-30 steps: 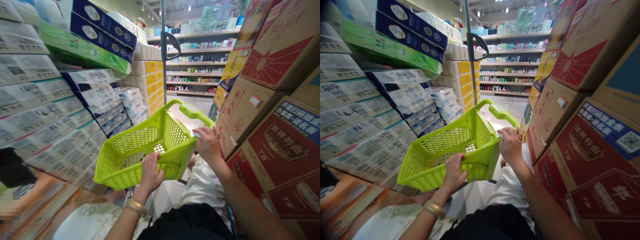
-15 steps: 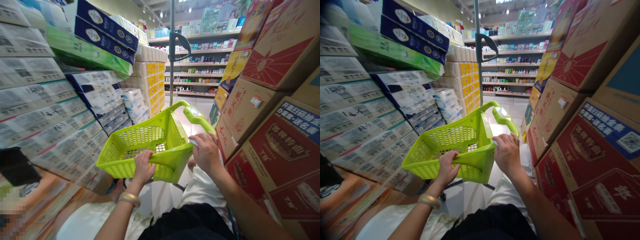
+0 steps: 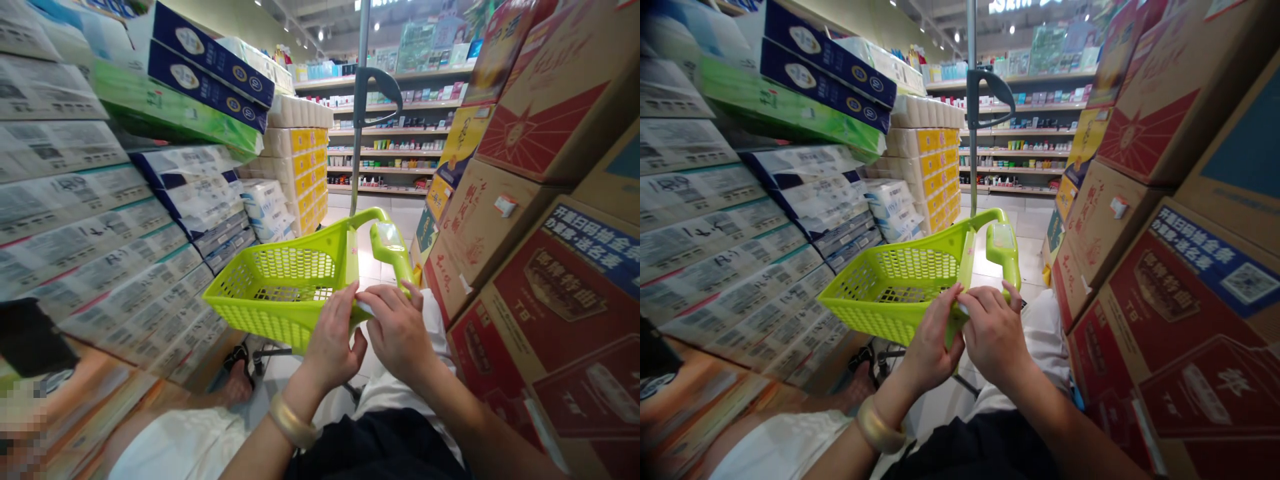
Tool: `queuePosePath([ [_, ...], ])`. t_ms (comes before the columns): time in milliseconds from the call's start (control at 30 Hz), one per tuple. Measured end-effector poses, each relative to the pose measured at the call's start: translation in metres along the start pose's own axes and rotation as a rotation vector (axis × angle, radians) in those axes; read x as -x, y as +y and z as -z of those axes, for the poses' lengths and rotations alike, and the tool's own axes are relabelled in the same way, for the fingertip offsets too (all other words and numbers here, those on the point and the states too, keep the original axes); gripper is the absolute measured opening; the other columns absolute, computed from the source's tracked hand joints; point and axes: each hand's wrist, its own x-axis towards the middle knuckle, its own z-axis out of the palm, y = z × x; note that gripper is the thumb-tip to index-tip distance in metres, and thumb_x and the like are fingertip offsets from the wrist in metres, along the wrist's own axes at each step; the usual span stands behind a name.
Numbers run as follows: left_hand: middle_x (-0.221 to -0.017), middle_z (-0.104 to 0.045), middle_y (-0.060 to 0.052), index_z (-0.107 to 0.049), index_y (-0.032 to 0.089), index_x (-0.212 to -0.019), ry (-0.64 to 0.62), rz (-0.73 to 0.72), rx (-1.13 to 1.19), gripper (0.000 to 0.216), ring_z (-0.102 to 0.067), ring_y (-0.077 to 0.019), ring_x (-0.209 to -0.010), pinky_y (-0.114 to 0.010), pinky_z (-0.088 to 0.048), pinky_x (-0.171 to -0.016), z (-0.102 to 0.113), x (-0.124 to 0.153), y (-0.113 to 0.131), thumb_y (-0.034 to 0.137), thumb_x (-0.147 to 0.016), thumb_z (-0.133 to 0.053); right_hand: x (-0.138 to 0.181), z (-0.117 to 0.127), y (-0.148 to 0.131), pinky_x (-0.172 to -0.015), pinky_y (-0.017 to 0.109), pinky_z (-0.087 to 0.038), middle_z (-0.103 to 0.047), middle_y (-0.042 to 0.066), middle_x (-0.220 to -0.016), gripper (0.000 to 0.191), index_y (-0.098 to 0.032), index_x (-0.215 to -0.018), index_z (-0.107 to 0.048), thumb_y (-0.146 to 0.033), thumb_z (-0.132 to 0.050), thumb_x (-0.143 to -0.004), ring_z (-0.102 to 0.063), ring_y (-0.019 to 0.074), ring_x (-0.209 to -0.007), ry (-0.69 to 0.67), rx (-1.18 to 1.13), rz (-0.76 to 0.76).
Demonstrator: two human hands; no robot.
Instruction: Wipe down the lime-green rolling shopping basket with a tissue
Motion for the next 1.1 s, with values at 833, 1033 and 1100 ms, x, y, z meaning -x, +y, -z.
queuePosePath([
  [833,-0.081,-0.057,-0.003,-0.052,0.021,-0.088,0.105,0.103,-0.056,0.018,-0.051,-0.0208,-0.081,-0.038,-0.037,-0.078,0.018,0.0,0.021,0.037,-0.088,-0.045,-0.006,-0.002,0.024,-0.114,0.046,-0.027,-0.068,0.005,-0.107,0.026,-0.023,-0.101,-0.065,-0.019,-0.04,-0.094,-0.055,0.0206,-0.119,0.097,-0.497,0.025],
  [1033,-0.075,-0.056,-0.001,-0.051,0.021,-0.079,0.198,0.11,-0.067,0.019,-0.05,-0.019,-0.074,-0.036,-0.036,-0.074,0.031,0.009,0.01,0.036,-0.088,-0.042,-0.006,-0.007,0.008,-0.115,0.045,-0.025,-0.068,0.003,-0.108,0.027,-0.023,-0.107,-0.063,-0.016,-0.041,-0.093,-0.056,0.0179,-0.116,0.012,-0.468,0.163],
  [1100,-0.072,-0.054,-0.001,-0.05,0.021,-0.076,0.204,0.12,-0.062,0.023,-0.049,-0.0189,-0.073,-0.036,-0.035,-0.073,0.036,0.011,0.007,0.037,-0.089,-0.04,-0.013,-0.011,0.011,-0.116,0.045,-0.024,-0.068,0.003,-0.106,0.027,-0.023,-0.103,-0.064,-0.016,-0.04,-0.092,-0.057,0.0176,-0.115,0.03,-0.421,0.155],
])
